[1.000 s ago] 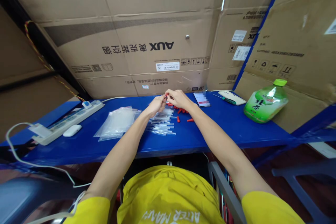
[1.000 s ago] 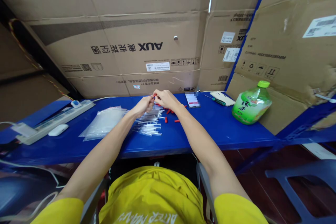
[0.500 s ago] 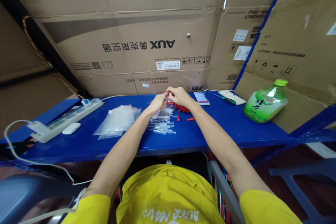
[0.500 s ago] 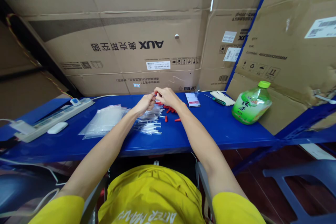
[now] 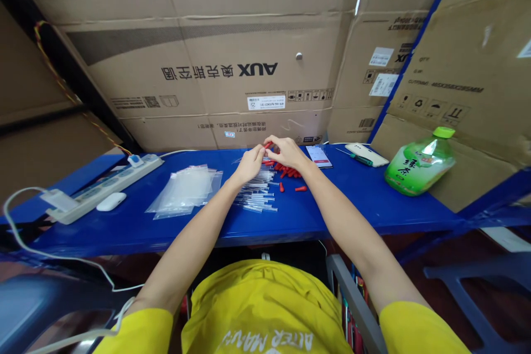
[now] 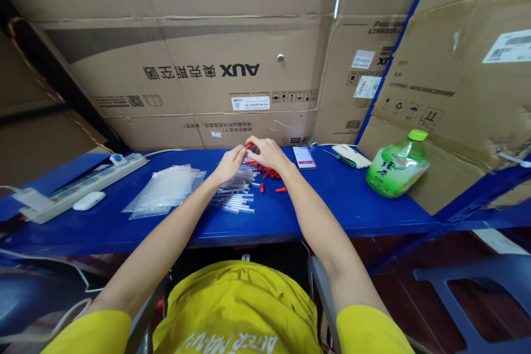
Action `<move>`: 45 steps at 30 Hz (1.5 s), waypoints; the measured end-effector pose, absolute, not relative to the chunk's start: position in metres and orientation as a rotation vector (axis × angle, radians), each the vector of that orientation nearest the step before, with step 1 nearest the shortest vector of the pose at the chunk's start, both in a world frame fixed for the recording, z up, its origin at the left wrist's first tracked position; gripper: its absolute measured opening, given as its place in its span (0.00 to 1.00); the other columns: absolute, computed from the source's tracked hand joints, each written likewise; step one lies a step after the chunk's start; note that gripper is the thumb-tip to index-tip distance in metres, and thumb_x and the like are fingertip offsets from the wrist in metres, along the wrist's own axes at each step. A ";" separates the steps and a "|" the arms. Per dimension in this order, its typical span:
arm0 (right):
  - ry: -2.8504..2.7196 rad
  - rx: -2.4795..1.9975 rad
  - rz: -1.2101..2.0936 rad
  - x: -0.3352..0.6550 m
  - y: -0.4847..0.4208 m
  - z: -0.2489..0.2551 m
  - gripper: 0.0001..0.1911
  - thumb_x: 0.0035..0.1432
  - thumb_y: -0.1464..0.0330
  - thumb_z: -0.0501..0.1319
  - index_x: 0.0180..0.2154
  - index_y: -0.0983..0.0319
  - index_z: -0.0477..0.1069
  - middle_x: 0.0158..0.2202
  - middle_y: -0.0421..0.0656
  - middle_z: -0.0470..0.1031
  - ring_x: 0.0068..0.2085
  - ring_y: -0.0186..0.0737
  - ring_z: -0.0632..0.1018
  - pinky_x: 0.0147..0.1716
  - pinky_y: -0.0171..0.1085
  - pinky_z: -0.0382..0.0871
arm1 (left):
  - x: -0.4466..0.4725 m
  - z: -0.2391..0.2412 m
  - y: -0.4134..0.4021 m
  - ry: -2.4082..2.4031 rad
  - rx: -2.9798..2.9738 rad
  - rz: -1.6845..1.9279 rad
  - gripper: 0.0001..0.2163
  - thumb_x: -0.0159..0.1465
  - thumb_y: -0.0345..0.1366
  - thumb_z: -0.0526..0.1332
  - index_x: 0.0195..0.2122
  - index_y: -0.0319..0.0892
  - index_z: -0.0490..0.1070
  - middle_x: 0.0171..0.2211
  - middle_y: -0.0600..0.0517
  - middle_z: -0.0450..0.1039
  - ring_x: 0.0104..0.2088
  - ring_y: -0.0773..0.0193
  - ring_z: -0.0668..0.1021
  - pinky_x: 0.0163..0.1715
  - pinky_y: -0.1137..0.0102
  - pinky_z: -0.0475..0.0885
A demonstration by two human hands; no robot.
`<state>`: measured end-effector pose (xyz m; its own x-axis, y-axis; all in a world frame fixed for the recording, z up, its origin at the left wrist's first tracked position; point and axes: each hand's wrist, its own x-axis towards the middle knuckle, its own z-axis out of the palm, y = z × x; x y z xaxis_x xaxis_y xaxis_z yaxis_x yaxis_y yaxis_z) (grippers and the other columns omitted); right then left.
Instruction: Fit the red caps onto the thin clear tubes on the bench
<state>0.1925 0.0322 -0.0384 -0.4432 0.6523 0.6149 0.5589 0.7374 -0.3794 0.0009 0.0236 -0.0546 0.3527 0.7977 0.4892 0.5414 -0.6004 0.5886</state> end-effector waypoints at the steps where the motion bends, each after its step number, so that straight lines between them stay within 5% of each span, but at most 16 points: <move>1: -2.167 -0.905 0.138 0.193 0.032 -0.038 0.11 0.65 0.63 0.62 0.47 0.59 0.74 0.38 0.42 0.83 0.35 0.41 0.81 0.40 0.36 0.68 | 0.001 -0.054 0.024 1.180 2.310 1.103 0.16 0.76 0.41 0.47 0.31 0.43 0.62 0.29 0.52 0.70 0.33 0.62 0.72 0.37 0.70 0.63; 28: -2.153 -0.872 0.019 0.188 0.045 -0.043 0.09 0.62 0.69 0.56 0.40 0.62 0.74 0.26 0.39 0.73 0.26 0.36 0.68 0.32 0.34 0.57 | 0.003 -0.053 0.027 1.165 2.411 1.114 0.16 0.76 0.40 0.48 0.29 0.43 0.61 0.27 0.52 0.68 0.29 0.65 0.67 0.33 0.70 0.59; 38: -2.136 -0.829 0.117 0.191 0.035 -0.037 0.10 0.64 0.64 0.60 0.44 0.60 0.74 0.34 0.41 0.80 0.33 0.39 0.76 0.37 0.34 0.64 | -0.001 -0.061 0.031 1.112 2.224 1.160 0.19 0.77 0.46 0.45 0.34 0.43 0.65 0.24 0.55 0.66 0.28 0.64 0.68 0.32 0.71 0.63; 45: -2.096 -0.872 0.133 0.192 0.036 -0.040 0.12 0.63 0.65 0.62 0.48 0.59 0.73 0.40 0.43 0.83 0.36 0.41 0.81 0.39 0.35 0.68 | -0.001 -0.058 0.026 1.332 2.383 1.117 0.12 0.76 0.44 0.50 0.44 0.46 0.69 0.32 0.51 0.76 0.34 0.58 0.77 0.36 0.68 0.64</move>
<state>0.1919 0.0363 -0.0402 -0.4042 0.6266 0.6663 0.5376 0.7522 -0.3811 -0.0011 0.0256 -0.0583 0.3117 0.7952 0.5201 0.6507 -0.5775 0.4930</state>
